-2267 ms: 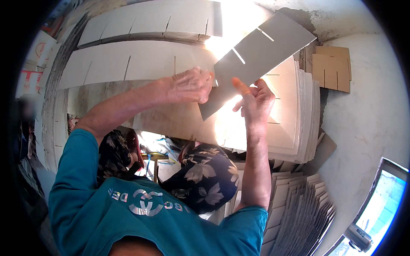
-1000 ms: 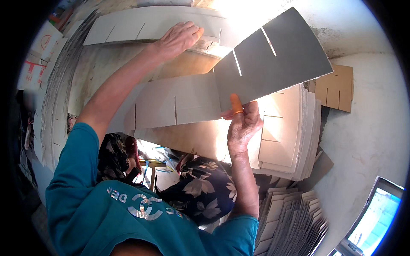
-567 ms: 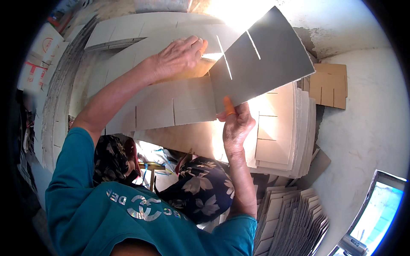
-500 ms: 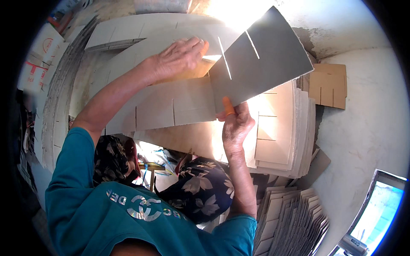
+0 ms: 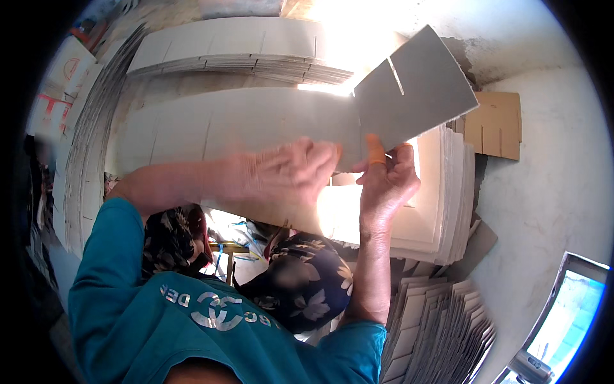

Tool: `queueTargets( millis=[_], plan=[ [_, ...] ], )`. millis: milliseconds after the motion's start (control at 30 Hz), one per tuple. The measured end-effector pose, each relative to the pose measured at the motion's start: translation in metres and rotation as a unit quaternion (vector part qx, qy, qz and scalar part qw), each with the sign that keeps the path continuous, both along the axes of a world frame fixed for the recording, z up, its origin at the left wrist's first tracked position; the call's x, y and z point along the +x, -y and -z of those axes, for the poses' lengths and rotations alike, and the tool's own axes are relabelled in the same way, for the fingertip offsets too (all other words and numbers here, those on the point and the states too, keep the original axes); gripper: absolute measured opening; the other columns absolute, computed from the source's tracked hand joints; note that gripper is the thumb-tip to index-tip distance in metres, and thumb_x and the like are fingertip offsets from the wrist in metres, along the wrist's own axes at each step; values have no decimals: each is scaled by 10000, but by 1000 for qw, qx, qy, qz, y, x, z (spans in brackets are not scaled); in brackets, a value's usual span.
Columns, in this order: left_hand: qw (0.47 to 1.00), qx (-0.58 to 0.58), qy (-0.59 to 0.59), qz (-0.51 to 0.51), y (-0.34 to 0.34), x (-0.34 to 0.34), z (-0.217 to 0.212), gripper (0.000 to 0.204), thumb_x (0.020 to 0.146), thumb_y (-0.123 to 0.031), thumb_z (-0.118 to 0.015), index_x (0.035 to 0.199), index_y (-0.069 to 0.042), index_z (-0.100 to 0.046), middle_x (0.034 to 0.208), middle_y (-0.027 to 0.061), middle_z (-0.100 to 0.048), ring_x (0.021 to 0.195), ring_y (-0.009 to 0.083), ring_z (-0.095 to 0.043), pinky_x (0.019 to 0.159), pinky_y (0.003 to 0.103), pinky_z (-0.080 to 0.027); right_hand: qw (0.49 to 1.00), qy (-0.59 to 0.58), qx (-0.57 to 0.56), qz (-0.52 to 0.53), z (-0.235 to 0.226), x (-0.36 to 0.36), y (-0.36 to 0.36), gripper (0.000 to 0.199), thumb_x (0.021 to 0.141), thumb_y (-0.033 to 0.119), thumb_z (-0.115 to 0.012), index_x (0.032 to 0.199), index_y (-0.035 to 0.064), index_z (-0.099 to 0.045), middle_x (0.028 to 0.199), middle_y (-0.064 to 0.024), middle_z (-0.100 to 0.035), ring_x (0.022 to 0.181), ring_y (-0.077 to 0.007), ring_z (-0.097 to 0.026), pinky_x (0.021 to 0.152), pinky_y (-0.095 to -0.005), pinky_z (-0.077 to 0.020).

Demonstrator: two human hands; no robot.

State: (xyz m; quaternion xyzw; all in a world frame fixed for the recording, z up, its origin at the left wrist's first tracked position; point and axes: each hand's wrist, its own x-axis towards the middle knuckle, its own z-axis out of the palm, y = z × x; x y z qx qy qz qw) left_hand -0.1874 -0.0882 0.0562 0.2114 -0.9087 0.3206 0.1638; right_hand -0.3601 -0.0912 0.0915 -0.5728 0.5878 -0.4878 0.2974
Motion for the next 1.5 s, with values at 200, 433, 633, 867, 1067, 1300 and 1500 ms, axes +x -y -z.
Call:
queueTargets(
  millis=[200,433,633,867,1067,1300,1500],
  plan=[
    [924,262,-277,5,27,26,8,411,732,-282,-734,982,15,-601,802,105,-585,782,217,-566,548,326,-485,998,-16,-25,52,6,6,-8,101,822,-89,-537,880,-16,-576,623,-43,-599,470,-48,-531,403,-177,-362],
    [911,145,-183,-339,151,111,92,513,848,-331,-618,1182,46,-520,956,72,-574,997,222,-493,896,345,-395,997,-48,-57,25,12,4,-11,131,809,-102,-500,880,-10,-560,615,-38,-583,462,-55,-529,397,-178,-368],
    [944,87,58,-312,152,107,97,301,817,-161,-571,1036,46,-555,890,76,-555,905,193,-497,801,320,-432,997,-59,-49,24,13,2,-10,184,772,-117,-445,875,-9,-552,632,-47,-582,453,-66,-538,397,-178,-386],
    [935,159,-24,-316,157,114,85,112,751,-55,-554,850,-16,-520,791,70,-510,843,214,-514,730,315,-480,997,-55,-45,15,11,4,-14,249,744,-126,-400,908,-19,-554,646,-43,-580,472,-64,-538,408,-177,-393],
    [966,62,-215,-130,149,115,56,294,727,-8,-586,1017,13,-538,770,77,-498,791,232,-506,722,329,-477,990,-73,-117,-24,19,4,-16,83,879,-32,-523,958,-38,-551,688,-29,-570,539,-57,-518,476,-183,-419],
    [973,-51,-219,-43,128,93,-6,364,652,13,-610,1010,67,-586,798,74,-518,772,216,-507,680,323,-477,990,98,-31,-93,38,-1,-15,245,1002,152,-438,1072,-51,-555,1004,-52,-567,927,-107,-527,901,-282,-457],
    [980,-69,-182,-49,107,83,-23,375,617,-9,-608,976,99,-593,796,81,-522,773,203,-510,645,305,-475,986,23,-128,-106,29,13,-7,86,933,29,-492,961,-35,-542,851,-31,-542,788,-82,-481,740,-256,-407]
  ],
)
